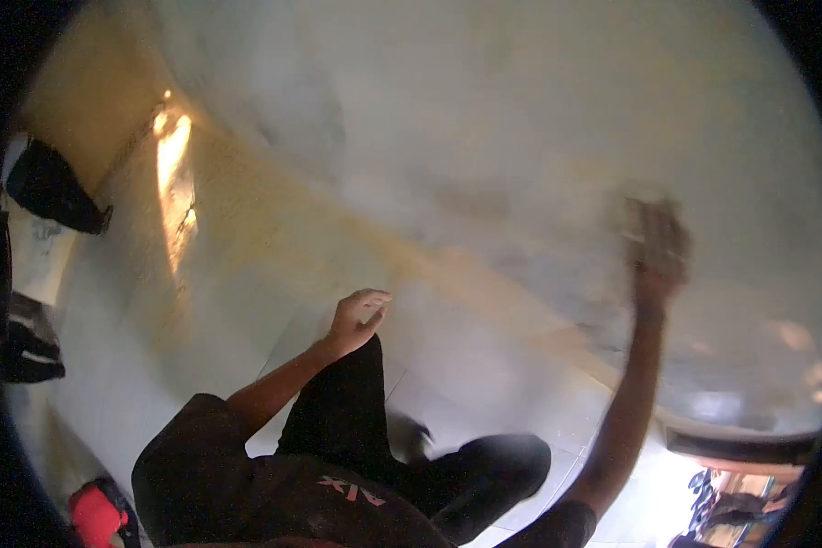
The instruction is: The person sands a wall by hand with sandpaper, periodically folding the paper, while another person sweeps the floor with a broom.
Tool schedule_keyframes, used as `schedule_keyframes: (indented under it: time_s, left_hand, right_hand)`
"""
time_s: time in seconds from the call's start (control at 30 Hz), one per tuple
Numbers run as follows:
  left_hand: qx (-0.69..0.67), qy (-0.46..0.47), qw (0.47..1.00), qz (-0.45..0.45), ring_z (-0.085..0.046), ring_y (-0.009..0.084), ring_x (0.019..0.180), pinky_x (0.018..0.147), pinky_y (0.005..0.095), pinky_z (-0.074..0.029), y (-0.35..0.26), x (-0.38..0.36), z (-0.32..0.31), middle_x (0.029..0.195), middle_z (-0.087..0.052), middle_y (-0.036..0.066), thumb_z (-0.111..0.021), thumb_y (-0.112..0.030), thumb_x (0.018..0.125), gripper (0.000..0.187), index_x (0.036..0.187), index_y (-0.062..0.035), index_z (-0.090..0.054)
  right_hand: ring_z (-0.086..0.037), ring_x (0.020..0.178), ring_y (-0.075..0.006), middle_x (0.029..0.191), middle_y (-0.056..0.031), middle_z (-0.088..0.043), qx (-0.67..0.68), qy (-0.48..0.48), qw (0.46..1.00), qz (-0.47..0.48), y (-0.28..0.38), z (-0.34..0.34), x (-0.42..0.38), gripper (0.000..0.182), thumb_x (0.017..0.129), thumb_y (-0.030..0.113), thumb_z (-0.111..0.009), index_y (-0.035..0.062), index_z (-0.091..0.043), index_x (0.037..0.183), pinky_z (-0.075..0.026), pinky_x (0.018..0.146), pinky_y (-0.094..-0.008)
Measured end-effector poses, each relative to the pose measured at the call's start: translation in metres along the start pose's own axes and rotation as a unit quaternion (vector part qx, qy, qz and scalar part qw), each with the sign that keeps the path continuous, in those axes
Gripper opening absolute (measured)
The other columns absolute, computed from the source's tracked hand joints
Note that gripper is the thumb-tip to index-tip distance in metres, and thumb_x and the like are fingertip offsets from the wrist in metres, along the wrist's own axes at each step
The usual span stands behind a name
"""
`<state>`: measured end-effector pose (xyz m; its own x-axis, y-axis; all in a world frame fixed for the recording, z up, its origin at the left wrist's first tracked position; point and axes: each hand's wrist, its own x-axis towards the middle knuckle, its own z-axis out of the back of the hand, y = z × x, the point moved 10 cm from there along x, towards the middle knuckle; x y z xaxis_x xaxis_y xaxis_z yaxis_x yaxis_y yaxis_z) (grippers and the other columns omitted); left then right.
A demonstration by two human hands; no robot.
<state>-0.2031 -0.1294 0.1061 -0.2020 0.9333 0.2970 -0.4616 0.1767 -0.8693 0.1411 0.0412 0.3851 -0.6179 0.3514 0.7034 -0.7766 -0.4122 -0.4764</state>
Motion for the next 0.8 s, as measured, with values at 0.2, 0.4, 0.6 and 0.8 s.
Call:
schedule_keyframes:
  time_s: [0.2,0.4,0.6,0.8]
  left_hand:
    - [0.001,-0.085,0.996,0.006,-0.064,0.0278,0.097,0.079,0.0358,-0.051,0.01,0.016,0.026,0.106,-0.065,0.016,-0.063,-0.005,0.08,0.03,0.11,-0.0011,-0.06]
    - [0.154,-0.219,0.934,-0.239,-0.029,0.0438,0.134,0.107,0.0502,-0.026,-0.136,0.133,0.069,0.145,-0.026,0.031,-0.057,-0.038,0.087,0.065,0.135,0.0019,-0.041]
    - [0.238,-0.024,0.961,-0.138,-0.004,0.0443,0.141,0.106,0.0649,-0.003,-0.121,0.191,-0.005,0.15,-0.006,0.032,-0.055,-0.059,0.083,0.095,0.148,-0.0027,-0.013]
    - [0.29,0.048,0.949,-0.116,-0.001,0.0398,0.142,0.106,0.0655,-0.002,-0.113,0.197,-0.008,0.152,-0.002,0.028,-0.055,-0.063,0.081,0.1,0.149,-0.0051,-0.009]
  right_hand:
    - [-0.06,0.101,-0.0252,0.108,-0.0113,-0.063,-0.298,-0.016,0.821,-0.486,-0.101,-0.012,-0.048,0.04,0.088,0.037,-0.056,0.014,-0.061,0.12,-0.044,0.08,-0.0424]
    - [-0.056,0.116,-0.0267,0.124,-0.0065,-0.06,0.047,-0.051,0.993,-0.093,0.125,-0.022,0.055,0.036,0.085,0.022,-0.061,0.0169,-0.061,0.12,-0.039,0.103,-0.0474]
    - [-0.036,0.134,-0.0234,0.146,-0.0113,-0.037,-0.059,-0.058,0.987,-0.14,-0.121,-0.008,-0.128,0.047,0.101,0.035,-0.031,0.0093,-0.041,0.139,-0.019,0.114,-0.045]
    - [-0.058,0.109,-0.024,0.123,-0.0148,-0.057,-0.303,-0.063,0.897,-0.316,-0.128,0.019,-0.096,0.039,0.093,0.032,-0.051,0.0094,-0.054,0.125,-0.041,0.095,-0.0484]
